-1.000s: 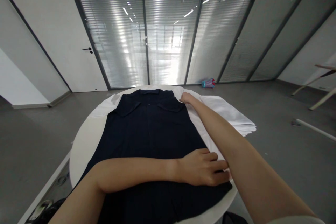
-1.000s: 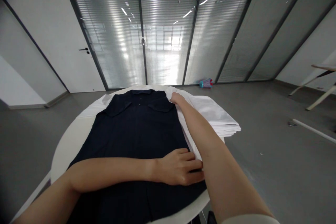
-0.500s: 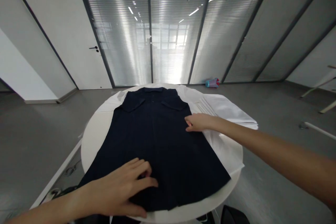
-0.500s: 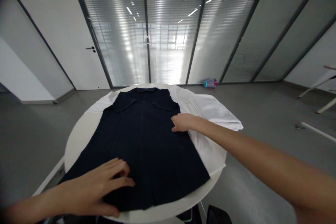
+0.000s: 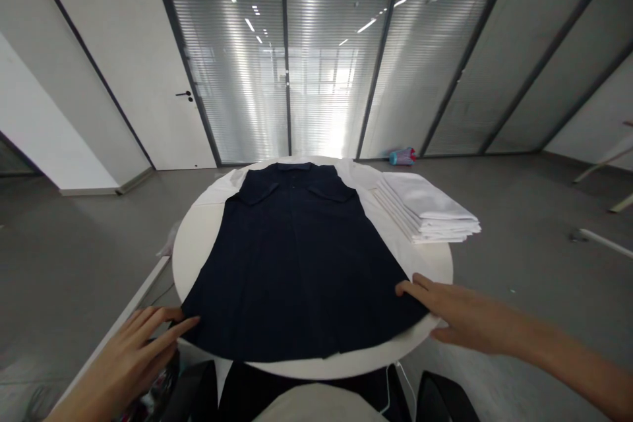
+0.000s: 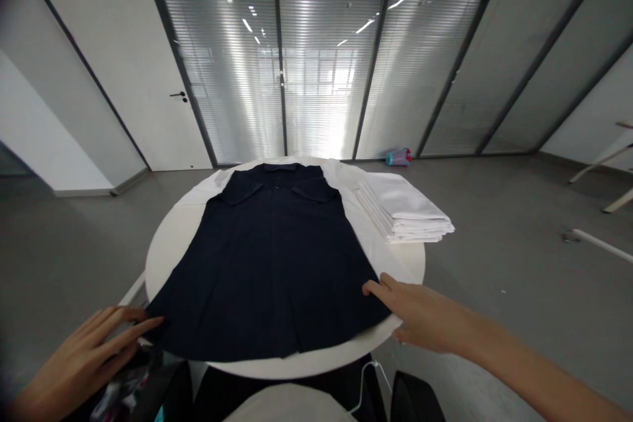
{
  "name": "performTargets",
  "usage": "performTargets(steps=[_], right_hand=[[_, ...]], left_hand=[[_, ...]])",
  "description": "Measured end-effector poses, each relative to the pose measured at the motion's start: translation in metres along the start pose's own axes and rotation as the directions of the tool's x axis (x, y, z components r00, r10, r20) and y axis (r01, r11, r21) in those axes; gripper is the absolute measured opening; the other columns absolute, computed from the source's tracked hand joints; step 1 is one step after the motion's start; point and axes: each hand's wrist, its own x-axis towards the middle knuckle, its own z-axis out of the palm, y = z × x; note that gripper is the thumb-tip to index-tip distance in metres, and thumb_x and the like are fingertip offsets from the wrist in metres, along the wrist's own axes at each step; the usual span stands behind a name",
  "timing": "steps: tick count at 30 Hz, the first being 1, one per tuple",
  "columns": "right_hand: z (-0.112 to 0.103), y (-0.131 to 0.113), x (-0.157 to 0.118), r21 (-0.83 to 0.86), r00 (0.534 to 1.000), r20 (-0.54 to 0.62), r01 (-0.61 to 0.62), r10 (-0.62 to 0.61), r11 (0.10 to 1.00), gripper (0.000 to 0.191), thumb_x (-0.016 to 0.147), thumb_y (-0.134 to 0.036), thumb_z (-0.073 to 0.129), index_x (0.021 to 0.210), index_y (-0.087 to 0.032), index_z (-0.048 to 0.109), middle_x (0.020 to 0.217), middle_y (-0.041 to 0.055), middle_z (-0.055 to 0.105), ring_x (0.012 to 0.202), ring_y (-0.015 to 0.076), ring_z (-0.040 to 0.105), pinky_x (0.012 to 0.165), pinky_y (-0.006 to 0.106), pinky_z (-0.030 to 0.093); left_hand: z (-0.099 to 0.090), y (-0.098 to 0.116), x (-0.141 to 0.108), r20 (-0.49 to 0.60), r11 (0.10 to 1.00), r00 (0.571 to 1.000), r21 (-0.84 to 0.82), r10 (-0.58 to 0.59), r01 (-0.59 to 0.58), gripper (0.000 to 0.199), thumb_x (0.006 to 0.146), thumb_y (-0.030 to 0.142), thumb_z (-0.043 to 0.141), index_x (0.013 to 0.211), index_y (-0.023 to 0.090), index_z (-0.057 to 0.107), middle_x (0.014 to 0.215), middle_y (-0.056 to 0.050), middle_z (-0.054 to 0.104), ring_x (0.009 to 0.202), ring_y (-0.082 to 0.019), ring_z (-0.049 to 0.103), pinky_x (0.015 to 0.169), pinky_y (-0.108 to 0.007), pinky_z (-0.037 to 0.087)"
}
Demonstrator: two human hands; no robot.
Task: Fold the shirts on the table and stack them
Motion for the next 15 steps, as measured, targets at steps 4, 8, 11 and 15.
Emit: performTargets(steps=[4,8,11,15], right_hand=[[0.012,-0.001,-0.015,0.152,0.999,-0.026,0.038,-0.035,0.988,0.04,0.086,-0.033,0.057,0.126,-0.033,0.063,0.116,0.0101,0.063,0.096,0.0269,0.068,0.083,0.04,0.054],[0.02,-0.001,-0.014,0.264,0.996,-0.093,0.03,-0.006,0.964,0.039,0.096,-0.052,0.044,0.112,-0.028,0.07,0.098,0.0105,0.068,0.089,0.0258,0.067,0.083,0.039,0.054],[0.025,-0.002,-0.012,0.287,0.964,-0.264,0.044,0.035,0.957,0.043,0.093,-0.06,0.046,0.105,-0.028,0.073,0.1,0.0115,0.07,0.091,0.0274,0.067,0.084,0.04,0.053],[0.028,-0.008,-0.011,0.351,0.957,-0.281,0.03,0.075,0.936,0.04,0.091,-0.061,0.05,0.093,-0.029,0.075,0.088,0.0078,0.072,0.079,0.0241,0.066,0.071,0.035,0.053]], left_hand=[[-0.004,0.002,0.002,-0.077,0.989,0.994,-0.131,-0.074,0.064,0.031,0.098,0.028,0.052,0.124,0.031,0.068,0.105,-0.004,0.069,0.087,-0.015,0.07,0.077,-0.02,0.056],[0.0,0.007,0.005,-0.054,0.976,0.995,-0.208,-0.078,0.066,0.029,0.099,0.031,0.049,0.116,0.027,0.073,0.112,-0.006,0.07,0.099,-0.017,0.071,0.086,-0.019,0.056],[0.001,0.005,0.008,-0.099,0.965,0.984,-0.231,-0.148,0.122,0.028,0.098,0.033,0.049,0.106,0.026,0.075,0.104,-0.005,0.071,0.092,-0.017,0.072,0.082,-0.02,0.057],[0.002,0.0,0.005,-0.214,0.943,0.947,-0.283,-0.241,0.175,0.023,0.096,0.034,0.054,0.1,0.025,0.075,0.1,-0.004,0.071,0.09,-0.018,0.071,0.081,-0.024,0.059]])
